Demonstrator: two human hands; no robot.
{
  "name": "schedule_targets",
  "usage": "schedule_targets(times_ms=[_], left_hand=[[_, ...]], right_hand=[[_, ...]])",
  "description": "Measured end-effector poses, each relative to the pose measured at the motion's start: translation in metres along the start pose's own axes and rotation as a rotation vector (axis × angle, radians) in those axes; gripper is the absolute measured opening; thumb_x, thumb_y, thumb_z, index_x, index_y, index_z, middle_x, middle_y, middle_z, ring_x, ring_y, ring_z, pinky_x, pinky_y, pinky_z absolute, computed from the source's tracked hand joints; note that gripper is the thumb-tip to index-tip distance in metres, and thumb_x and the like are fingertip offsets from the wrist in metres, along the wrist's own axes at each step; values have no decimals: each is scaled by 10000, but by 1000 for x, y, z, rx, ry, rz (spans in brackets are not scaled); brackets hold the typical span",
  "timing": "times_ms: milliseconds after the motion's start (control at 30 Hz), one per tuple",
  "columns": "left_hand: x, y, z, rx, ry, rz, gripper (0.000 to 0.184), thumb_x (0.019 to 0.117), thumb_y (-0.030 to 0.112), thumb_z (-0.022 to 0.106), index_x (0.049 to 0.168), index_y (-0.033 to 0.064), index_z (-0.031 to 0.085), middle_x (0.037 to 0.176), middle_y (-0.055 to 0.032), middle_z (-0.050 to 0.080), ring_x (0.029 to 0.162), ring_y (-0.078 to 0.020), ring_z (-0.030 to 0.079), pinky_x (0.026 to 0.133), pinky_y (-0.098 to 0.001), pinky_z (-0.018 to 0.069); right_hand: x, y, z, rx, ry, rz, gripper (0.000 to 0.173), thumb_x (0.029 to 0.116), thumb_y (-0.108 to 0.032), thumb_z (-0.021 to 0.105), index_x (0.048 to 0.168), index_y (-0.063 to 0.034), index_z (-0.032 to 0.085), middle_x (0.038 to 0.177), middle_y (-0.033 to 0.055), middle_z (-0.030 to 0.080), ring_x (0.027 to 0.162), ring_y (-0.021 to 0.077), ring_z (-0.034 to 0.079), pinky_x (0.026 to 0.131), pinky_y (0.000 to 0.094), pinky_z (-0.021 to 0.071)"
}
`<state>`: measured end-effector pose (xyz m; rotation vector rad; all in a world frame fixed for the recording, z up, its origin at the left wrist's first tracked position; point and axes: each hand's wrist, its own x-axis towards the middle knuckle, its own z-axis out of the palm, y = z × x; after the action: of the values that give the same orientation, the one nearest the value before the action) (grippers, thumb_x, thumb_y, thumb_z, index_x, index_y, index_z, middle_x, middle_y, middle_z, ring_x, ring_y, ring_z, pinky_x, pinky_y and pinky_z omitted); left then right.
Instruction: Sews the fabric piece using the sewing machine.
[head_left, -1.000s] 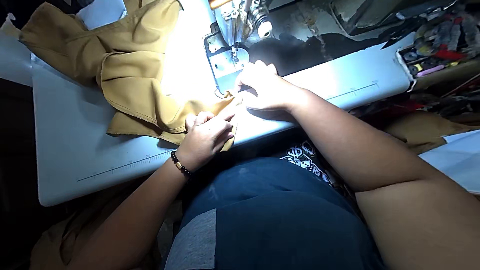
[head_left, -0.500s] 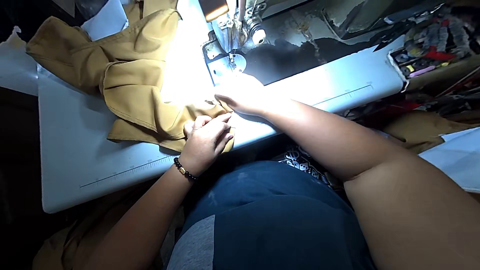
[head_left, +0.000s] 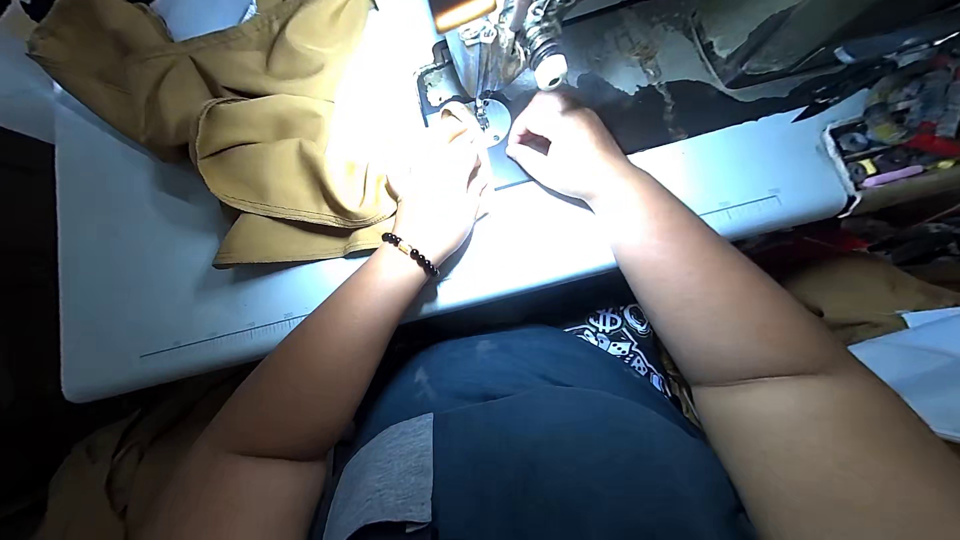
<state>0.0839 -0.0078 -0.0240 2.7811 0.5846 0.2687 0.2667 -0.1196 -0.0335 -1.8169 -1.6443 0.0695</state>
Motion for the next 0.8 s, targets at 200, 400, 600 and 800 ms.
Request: schedule_targets(times_ms=[200, 400, 600, 800], left_hand=[[36, 0, -2, -114, 79, -155, 452, 992, 361, 572, 1355, 92, 596, 1387, -86, 622, 1359, -258, 516, 1123, -503, 369], [51, 5, -4, -96, 35, -220, 593, 959, 461, 624, 1411, 82, 569, 1420, -167, 575, 1395, -330, 471, 1144, -581, 306], [49, 5, -3, -110, 33, -214, 585, 961, 405, 640, 1418, 51, 551, 1430, -197, 550, 1409, -344, 451, 1145, -510, 350], [45, 5, -1, -120, 0, -257, 718, 974, 459, 601, 1581, 139, 387, 1558, -126, 472, 1471, -334, 380, 1113, -624, 317]], right_hand=[[5, 5, 1, -35, -60, -48, 200, 953, -174, 609, 1022, -32, 734, 1079, 185, 679, 1124, 345, 626, 999, 457, 471], [6, 7, 2, -42, -38, -23, 236, 956, -172, 601, 1121, -51, 720, 1120, 177, 678, 1148, 331, 620, 1013, 440, 463], [8, 6, 5, -57, -76, 13, 337, 993, -180, 563, 1287, -99, 705, 1196, 169, 654, 1189, 345, 578, 1038, 462, 441], [4, -5, 3, -116, -118, 108, 324, 1019, -215, 536, 1277, -163, 726, 1236, 146, 635, 1214, 362, 545, 1001, 538, 422]])
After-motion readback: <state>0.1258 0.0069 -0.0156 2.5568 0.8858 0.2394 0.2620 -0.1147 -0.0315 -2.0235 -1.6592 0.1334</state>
